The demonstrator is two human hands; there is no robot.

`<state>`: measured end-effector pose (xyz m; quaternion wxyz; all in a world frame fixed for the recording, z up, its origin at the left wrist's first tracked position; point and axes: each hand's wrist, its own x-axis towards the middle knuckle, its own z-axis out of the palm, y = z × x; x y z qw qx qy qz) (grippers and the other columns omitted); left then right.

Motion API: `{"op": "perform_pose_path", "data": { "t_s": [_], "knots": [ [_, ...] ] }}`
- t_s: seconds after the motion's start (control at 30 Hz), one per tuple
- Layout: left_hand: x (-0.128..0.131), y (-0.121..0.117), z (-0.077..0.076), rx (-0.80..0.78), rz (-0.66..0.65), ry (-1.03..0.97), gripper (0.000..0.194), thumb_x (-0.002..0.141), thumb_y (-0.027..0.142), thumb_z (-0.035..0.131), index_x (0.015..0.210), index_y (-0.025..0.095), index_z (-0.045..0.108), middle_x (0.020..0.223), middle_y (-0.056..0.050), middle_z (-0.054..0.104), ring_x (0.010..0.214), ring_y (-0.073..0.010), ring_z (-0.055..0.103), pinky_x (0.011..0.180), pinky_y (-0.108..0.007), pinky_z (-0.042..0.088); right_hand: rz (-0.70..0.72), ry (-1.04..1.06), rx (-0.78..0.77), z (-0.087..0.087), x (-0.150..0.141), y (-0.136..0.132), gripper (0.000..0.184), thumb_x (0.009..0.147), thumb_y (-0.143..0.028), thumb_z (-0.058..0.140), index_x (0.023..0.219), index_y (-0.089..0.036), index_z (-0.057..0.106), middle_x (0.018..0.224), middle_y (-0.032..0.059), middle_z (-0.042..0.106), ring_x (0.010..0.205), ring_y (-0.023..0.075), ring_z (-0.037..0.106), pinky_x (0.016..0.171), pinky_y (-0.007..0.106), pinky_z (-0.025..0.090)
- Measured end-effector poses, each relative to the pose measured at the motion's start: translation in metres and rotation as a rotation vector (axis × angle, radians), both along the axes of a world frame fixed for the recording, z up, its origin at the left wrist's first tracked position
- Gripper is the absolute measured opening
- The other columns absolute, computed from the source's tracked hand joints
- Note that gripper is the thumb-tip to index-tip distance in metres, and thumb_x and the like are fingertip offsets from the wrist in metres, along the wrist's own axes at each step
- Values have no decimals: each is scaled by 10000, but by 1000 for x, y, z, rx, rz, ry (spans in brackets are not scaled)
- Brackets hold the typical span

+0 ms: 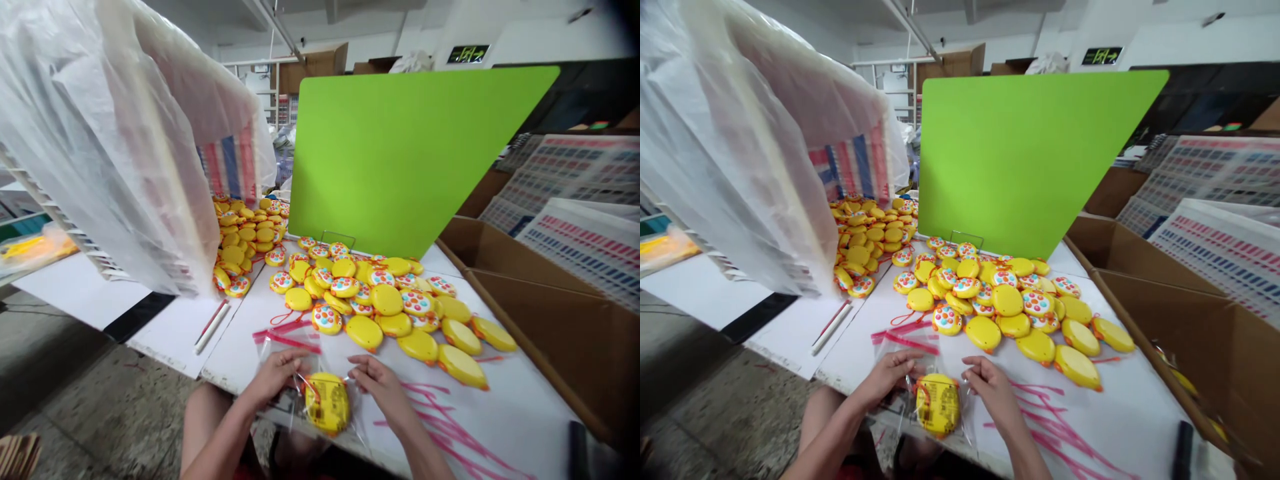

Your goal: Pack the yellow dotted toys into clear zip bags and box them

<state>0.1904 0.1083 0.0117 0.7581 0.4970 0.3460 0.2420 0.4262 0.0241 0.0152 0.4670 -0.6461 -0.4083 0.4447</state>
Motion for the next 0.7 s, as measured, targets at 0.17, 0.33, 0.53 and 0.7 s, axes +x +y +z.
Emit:
{"op": "perform_pose_path", "data": {
  "t_s": [0.17,0.33,0.53,0.7],
  "knots": [
    [1,-2,5,1,39,26,229,699,328,607,802,139,685,790,-48,684,715,-177,620,674,-312,501,-34,45,-16,0,4,-4,195,653,-366,658,720,-183,674,669,21,668,599,163,557,581,286,432],
    [1,-3,13,21,61,18,152,669,264,510,654,153,613,703,-15,624,639,-141,572,637,-280,495,-71,93,-22,-2,-2,1,298,738,-464,546,848,-203,639,744,36,699,578,158,560,541,282,429],
    [0,-5,21,44,28,15,152,664,278,533,619,144,590,760,-41,631,740,-169,587,676,-290,500,-19,85,15,10,-7,-2,560,692,-506,660,1143,-185,573,714,14,680,513,130,503,480,255,365],
    [1,-8,20,124,44,137,149,687,288,562,702,147,607,837,-60,656,826,-192,601,692,-298,503,-417,-166,146,47,54,-33,603,702,-557,647,1173,-185,581,854,66,683,643,188,569,571,332,455]
  ]
}}
